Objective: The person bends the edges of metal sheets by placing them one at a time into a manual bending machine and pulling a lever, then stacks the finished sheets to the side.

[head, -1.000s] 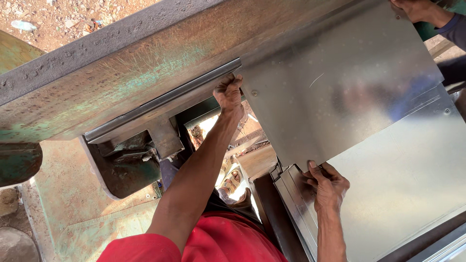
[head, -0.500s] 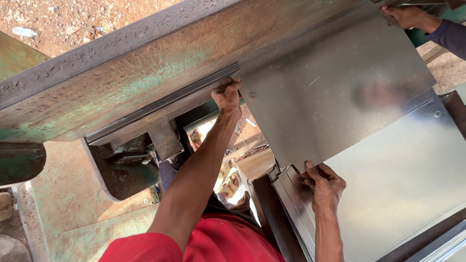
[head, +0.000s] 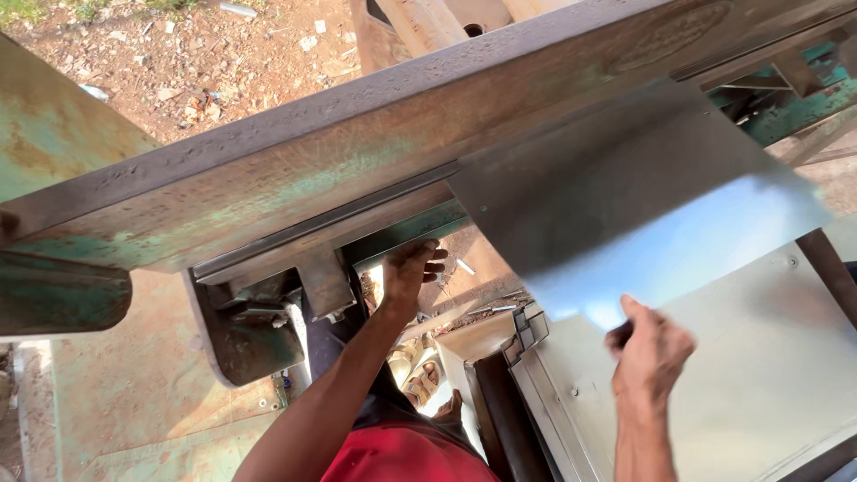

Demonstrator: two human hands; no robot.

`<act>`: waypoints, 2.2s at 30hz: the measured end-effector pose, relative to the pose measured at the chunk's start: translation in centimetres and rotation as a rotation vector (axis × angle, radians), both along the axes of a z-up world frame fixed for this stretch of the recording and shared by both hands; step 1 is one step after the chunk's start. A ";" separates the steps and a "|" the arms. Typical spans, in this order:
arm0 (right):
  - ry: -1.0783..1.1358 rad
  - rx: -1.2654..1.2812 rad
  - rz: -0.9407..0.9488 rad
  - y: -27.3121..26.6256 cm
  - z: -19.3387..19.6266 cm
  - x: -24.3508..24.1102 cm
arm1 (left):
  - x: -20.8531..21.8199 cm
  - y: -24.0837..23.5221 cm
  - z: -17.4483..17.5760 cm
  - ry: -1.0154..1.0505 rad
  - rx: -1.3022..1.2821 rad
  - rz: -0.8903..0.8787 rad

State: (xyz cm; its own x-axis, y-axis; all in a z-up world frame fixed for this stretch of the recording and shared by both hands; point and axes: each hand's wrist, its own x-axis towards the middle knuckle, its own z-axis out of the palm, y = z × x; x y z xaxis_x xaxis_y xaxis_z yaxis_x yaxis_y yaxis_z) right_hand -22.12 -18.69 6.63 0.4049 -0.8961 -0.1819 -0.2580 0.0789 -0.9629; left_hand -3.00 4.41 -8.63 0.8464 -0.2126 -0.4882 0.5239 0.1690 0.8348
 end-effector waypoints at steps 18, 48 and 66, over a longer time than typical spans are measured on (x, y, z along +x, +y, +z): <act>-0.426 0.083 0.150 0.7 2.6 1.4 | 6.4 -7.4 2.9 0.149 -0.167 0.139; 0.111 0.304 0.092 1.4 -7.7 -1.0 | 9.0 -11.5 -2.8 -0.001 0.188 0.550; 0.117 0.391 0.093 -0.3 -9.0 -0.8 | 5.8 -7.8 0.3 -0.212 0.454 0.161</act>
State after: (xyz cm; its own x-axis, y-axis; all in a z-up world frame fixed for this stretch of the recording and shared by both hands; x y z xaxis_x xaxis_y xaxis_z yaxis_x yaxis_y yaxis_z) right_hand -22.93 -19.02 -2.36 0.4369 -0.7112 -0.5508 -0.3870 0.4041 -0.8288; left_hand 2.83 -3.40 -8.28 0.9410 0.1220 -0.3156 0.3331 -0.1698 0.9275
